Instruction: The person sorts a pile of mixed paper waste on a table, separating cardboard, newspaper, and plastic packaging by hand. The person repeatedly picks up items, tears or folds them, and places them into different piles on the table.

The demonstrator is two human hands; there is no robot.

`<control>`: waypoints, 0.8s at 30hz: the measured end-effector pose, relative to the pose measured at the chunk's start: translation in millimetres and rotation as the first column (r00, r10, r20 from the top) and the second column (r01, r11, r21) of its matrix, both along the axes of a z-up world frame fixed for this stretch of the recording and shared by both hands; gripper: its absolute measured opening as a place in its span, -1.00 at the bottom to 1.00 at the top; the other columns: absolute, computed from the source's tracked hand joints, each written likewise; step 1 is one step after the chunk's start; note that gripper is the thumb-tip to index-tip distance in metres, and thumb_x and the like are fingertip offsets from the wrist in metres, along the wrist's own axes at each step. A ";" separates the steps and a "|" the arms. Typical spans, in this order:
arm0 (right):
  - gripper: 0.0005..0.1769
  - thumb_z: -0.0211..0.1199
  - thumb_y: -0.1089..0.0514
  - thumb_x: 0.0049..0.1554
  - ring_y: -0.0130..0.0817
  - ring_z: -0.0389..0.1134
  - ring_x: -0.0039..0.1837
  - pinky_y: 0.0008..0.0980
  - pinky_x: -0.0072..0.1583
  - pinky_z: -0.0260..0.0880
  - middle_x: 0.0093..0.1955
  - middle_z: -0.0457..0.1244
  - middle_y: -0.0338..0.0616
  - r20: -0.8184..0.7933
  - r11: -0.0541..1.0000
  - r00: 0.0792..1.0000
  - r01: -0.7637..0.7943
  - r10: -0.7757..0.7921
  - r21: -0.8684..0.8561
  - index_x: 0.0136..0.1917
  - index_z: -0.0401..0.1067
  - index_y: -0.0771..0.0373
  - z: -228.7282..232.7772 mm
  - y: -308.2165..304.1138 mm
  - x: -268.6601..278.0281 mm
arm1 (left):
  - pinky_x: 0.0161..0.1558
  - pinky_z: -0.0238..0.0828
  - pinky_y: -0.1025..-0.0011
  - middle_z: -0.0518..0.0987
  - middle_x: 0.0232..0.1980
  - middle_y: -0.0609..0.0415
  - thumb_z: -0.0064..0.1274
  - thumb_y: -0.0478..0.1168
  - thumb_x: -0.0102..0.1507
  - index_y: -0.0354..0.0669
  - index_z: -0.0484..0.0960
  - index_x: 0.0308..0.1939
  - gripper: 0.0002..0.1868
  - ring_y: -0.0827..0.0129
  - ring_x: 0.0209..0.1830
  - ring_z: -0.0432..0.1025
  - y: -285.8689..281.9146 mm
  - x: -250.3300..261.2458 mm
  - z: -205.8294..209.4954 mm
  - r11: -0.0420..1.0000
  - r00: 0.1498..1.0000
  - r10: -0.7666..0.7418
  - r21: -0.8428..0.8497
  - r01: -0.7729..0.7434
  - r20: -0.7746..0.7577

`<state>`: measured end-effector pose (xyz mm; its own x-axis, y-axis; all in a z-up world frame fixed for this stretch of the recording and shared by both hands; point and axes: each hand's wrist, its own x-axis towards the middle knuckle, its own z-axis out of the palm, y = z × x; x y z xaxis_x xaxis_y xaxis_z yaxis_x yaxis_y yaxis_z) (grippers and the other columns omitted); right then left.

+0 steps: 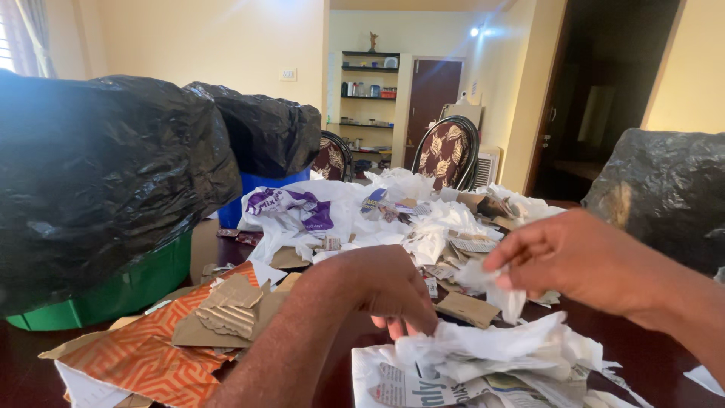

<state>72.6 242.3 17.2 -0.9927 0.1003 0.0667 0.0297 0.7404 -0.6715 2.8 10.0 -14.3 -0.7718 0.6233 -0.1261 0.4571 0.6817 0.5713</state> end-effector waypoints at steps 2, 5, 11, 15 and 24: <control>-0.71 0.40 0.25 -0.02 -0.40 0.47 0.06 -0.37 0.23 0.44 -0.02 0.45 -0.13 0.135 0.934 0.945 -0.318 0.298 0.160 0.00 0.74 0.25 -14.4 0.1 5.2 | -0.21 0.58 0.41 0.79 -0.24 0.11 0.26 -0.13 0.06 -0.08 0.83 -0.22 -0.75 0.43 -0.26 0.67 0.1 -0.6 2.6 1.000 0.999 -0.024 -0.003 0.024 0.021; -0.64 0.27 0.30 0.00 -0.38 0.37 0.18 -0.35 0.31 0.36 0.08 0.43 -0.17 0.241 0.940 0.929 -0.317 0.281 0.124 0.06 0.66 0.18 -18.6 6.9 2.0 | -0.18 0.57 0.41 0.80 -0.25 0.13 0.14 -0.19 0.08 -0.05 0.85 -0.22 -0.75 0.44 -0.25 0.67 1.0 0.9 3.6 1.000 1.000 0.001 0.012 -0.001 -0.019; -0.59 0.20 0.33 -0.06 -0.37 0.39 0.22 -0.37 0.23 0.36 0.13 0.41 -0.11 0.091 0.959 0.955 -0.280 0.283 -0.045 0.07 0.62 0.26 8.8 18.7 -24.1 | -0.09 0.59 0.30 0.75 -0.25 0.02 0.23 -0.24 0.06 -0.01 0.87 -0.20 -0.75 0.27 -0.25 0.65 7.1 -7.7 -4.3 0.943 0.909 0.296 0.242 -0.229 -0.294; -0.72 0.32 0.20 0.06 -0.31 0.39 -0.07 -0.37 0.00 0.41 -0.02 0.48 -0.05 0.099 0.988 0.988 -0.127 0.118 0.091 0.02 0.65 0.34 6.3 -0.7 -49.6 | -0.08 0.60 0.35 0.76 -0.26 0.01 0.21 -0.29 0.04 -0.04 0.83 -0.18 -0.73 0.27 -0.24 0.67 11.2 -14.5 -14.2 0.933 0.905 0.279 0.314 -0.177 -0.320; -0.63 0.57 0.14 -0.15 -0.34 0.39 -0.16 -0.35 -0.10 0.39 -0.18 0.43 -0.18 0.230 0.907 0.973 -0.104 0.008 0.409 -0.02 0.64 0.11 -31.8 -12.6 -75.1 | -0.23 0.66 0.31 0.76 -0.23 -0.01 0.30 -0.29 0.02 -0.05 0.80 -0.14 -0.69 0.26 -0.35 0.65 23.3 -1.7 -28.0 0.964 0.964 0.217 0.187 -0.187 -0.153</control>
<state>-2.5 229.7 -14.6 -0.9902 0.0553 -0.1284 0.0902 0.9546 -0.2838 1.1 33.3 -42.3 -0.8844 0.4531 0.1122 0.4206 0.6694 0.6123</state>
